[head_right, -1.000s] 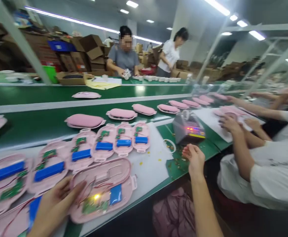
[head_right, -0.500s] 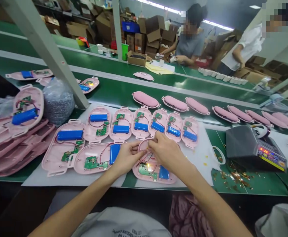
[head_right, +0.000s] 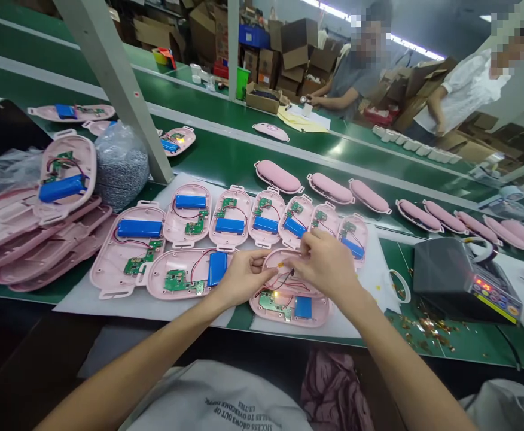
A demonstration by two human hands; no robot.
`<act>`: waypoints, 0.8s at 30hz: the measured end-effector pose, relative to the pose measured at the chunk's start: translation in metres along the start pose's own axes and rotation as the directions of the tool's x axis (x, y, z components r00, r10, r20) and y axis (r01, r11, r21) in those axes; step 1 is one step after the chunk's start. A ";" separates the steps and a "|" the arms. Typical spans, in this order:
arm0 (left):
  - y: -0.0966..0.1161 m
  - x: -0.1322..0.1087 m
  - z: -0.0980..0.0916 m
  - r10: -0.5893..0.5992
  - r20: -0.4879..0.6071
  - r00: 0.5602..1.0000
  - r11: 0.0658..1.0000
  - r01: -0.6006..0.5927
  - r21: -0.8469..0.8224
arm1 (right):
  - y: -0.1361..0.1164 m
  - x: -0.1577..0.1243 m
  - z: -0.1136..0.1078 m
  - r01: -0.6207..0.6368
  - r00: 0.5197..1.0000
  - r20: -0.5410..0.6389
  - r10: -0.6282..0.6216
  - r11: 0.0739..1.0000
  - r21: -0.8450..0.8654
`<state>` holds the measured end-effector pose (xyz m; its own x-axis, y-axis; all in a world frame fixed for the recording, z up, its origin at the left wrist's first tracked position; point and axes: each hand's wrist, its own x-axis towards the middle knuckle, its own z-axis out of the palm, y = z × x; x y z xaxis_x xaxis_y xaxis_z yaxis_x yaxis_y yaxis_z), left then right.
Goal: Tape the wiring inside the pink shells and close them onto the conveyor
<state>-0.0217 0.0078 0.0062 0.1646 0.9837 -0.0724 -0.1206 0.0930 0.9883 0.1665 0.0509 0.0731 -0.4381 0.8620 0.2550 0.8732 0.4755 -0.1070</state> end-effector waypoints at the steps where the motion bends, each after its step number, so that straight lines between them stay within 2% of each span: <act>1: 0.001 -0.001 0.000 0.003 -0.009 1.000 1.000 -0.003 0.012 | 0.007 -0.001 -0.001 -0.019 0.999 0.041 0.017 0.998 0.062; 4: 0.004 -0.007 0.001 0.104 0.004 0.995 0.977 -0.103 0.186 | 0.019 -0.008 -0.003 -0.009 0.995 0.101 -0.011 0.981 0.195; 7: 0.004 -0.013 -0.001 0.225 0.070 0.972 0.885 -0.233 0.402 | 0.014 -0.024 -0.009 0.054 0.999 -0.016 -0.052 0.977 0.207; 9: 0.004 -0.018 -0.005 0.287 0.166 0.943 0.812 -0.332 0.480 | 0.005 -0.045 -0.015 0.112 0.991 -0.086 -0.098 0.978 0.174; 10: 0.004 -0.021 -0.007 0.321 0.261 0.910 0.757 -0.413 0.507 | 0.000 -0.057 -0.018 0.154 0.986 -0.092 -0.142 0.977 0.149; 11: 0.006 -0.024 -0.010 0.340 0.389 0.856 0.685 -0.509 0.521 | -0.004 -0.070 -0.018 0.196 0.979 -0.086 -0.187 0.974 0.117; 12: 0.010 -0.027 -0.013 0.332 0.528 0.782 0.604 -0.606 0.518 | -0.008 -0.082 -0.015 0.231 0.972 -0.066 -0.226 0.970 0.081; 14: 0.023 -0.032 -0.018 0.243 0.735 0.633 0.440 -0.747 0.498 | -0.012 -0.100 0.001 0.265 0.964 -0.012 -0.265 0.964 0.029; 15: 0.032 -0.033 -0.020 0.178 0.788 0.590 0.374 -0.781 0.500 | -0.013 -0.105 0.014 0.266 0.964 0.014 -0.267 0.963 0.032; 17: 0.056 -0.031 -0.025 0.052 0.830 0.555 0.286 -0.805 0.520 | -0.012 -0.107 0.041 0.233 0.967 0.084 -0.240 0.968 0.089; 19: 0.083 -0.017 -0.033 -0.075 0.846 0.528 0.289 -0.800 0.525 | -0.007 -0.105 0.063 0.152 0.966 0.186 -0.180 0.976 0.159; 20: 0.098 -0.004 -0.040 -0.124 0.818 0.562 0.300 -0.764 0.571 | -0.003 -0.104 0.070 0.099 0.963 0.232 -0.140 0.979 0.179; 21: 0.112 0.013 -0.048 -0.149 0.746 0.649 0.286 -0.694 0.661 | 0.002 -0.103 0.072 0.052 0.961 0.256 -0.101 0.981 0.189; 22: 0.126 0.033 -0.058 -0.147 0.625 0.766 0.245 -0.584 0.774 | 0.007 -0.101 0.071 0.020 0.965 0.251 -0.070 0.980 0.196; 23: 0.140 0.057 -0.071 -0.111 0.451 0.885 0.188 -0.427 0.884 | 0.012 -0.096 0.067 0.004 0.975 0.217 -0.049 0.979 0.204; 24: 0.152 0.083 -0.085 -0.048 0.254 0.966 0.125 -0.246 0.961 | 0.016 -0.085 0.059 -0.004 0.987 0.160 -0.031 0.977 0.212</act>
<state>-0.1098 0.1166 0.1393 0.4135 0.9067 -0.0836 0.8852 -0.3788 0.2702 0.2052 -0.0048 -0.0070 -0.4934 0.8638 0.1015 0.8096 0.4988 -0.3094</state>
